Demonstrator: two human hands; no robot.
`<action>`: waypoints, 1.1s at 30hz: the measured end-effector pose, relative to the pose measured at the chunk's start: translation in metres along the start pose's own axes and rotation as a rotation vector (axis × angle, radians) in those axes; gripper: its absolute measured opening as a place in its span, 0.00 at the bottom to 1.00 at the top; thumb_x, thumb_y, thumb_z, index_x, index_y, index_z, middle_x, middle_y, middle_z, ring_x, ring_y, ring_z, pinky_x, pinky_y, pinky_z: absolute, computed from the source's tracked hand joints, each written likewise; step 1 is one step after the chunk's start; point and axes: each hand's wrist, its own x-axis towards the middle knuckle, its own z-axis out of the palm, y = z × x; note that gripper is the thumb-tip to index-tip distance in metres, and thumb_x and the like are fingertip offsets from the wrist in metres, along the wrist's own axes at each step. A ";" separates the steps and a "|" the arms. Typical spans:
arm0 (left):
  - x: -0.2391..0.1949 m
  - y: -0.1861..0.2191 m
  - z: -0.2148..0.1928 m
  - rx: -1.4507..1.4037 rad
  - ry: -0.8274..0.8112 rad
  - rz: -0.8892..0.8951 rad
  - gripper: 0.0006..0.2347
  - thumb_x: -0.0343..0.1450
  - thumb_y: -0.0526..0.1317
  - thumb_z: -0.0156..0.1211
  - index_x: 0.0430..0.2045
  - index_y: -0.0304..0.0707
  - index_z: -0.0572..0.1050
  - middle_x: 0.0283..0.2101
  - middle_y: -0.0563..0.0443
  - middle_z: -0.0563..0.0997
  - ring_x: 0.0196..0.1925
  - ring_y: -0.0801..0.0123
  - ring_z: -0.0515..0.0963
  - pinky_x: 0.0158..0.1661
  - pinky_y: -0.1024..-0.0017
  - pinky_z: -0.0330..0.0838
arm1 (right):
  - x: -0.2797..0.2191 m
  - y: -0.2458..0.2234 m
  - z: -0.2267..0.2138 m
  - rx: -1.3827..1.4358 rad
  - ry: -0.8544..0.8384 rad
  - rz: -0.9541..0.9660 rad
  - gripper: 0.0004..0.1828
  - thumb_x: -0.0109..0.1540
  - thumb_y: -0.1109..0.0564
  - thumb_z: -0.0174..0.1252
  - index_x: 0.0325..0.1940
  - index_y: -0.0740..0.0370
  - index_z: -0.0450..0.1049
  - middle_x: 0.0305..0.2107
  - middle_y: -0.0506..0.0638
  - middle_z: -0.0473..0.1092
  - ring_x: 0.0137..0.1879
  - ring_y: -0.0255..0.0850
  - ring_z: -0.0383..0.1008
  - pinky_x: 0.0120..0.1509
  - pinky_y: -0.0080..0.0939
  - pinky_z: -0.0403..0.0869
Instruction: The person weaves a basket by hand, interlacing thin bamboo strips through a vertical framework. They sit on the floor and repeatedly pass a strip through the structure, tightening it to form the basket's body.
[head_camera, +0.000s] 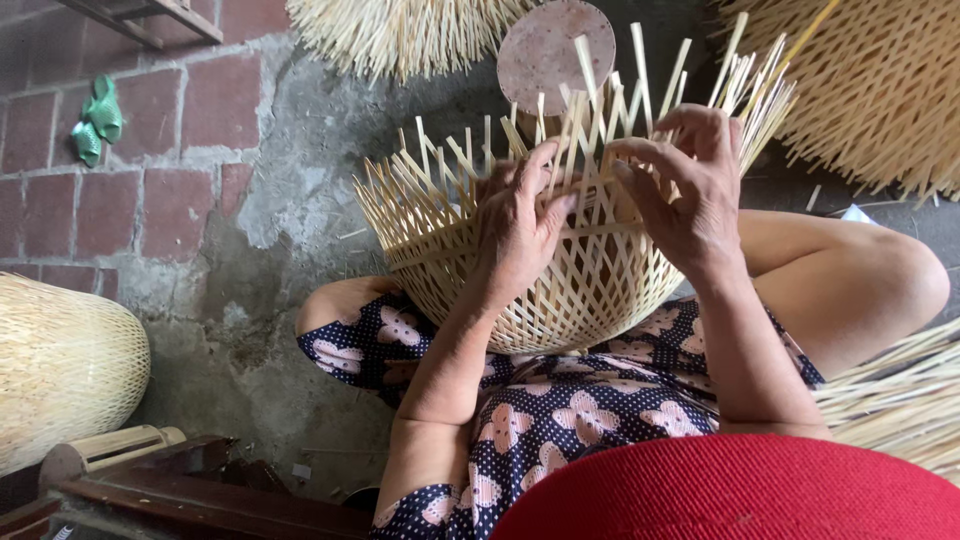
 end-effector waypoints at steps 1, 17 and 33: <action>-0.001 0.004 -0.005 -0.026 -0.018 -0.016 0.30 0.72 0.39 0.72 0.67 0.43 0.63 0.49 0.53 0.85 0.56 0.73 0.79 0.64 0.64 0.62 | 0.004 0.002 0.002 0.012 -0.040 -0.007 0.06 0.64 0.55 0.69 0.42 0.58 0.80 0.34 0.51 0.71 0.40 0.42 0.70 0.43 0.40 0.73; -0.013 0.011 -0.003 0.083 0.012 0.162 0.40 0.66 0.46 0.77 0.71 0.44 0.56 0.60 0.47 0.73 0.58 0.64 0.72 0.63 0.65 0.67 | 0.013 0.017 0.004 0.144 -0.462 0.430 0.07 0.66 0.54 0.67 0.38 0.58 0.79 0.31 0.48 0.75 0.30 0.34 0.72 0.31 0.35 0.73; -0.001 0.008 0.005 0.252 -0.057 0.097 0.30 0.72 0.42 0.71 0.68 0.45 0.63 0.59 0.51 0.71 0.53 0.68 0.71 0.56 0.67 0.68 | -0.039 0.013 -0.024 0.601 -0.175 0.518 0.04 0.68 0.65 0.63 0.47 0.61 0.80 0.40 0.51 0.78 0.43 0.32 0.79 0.46 0.29 0.81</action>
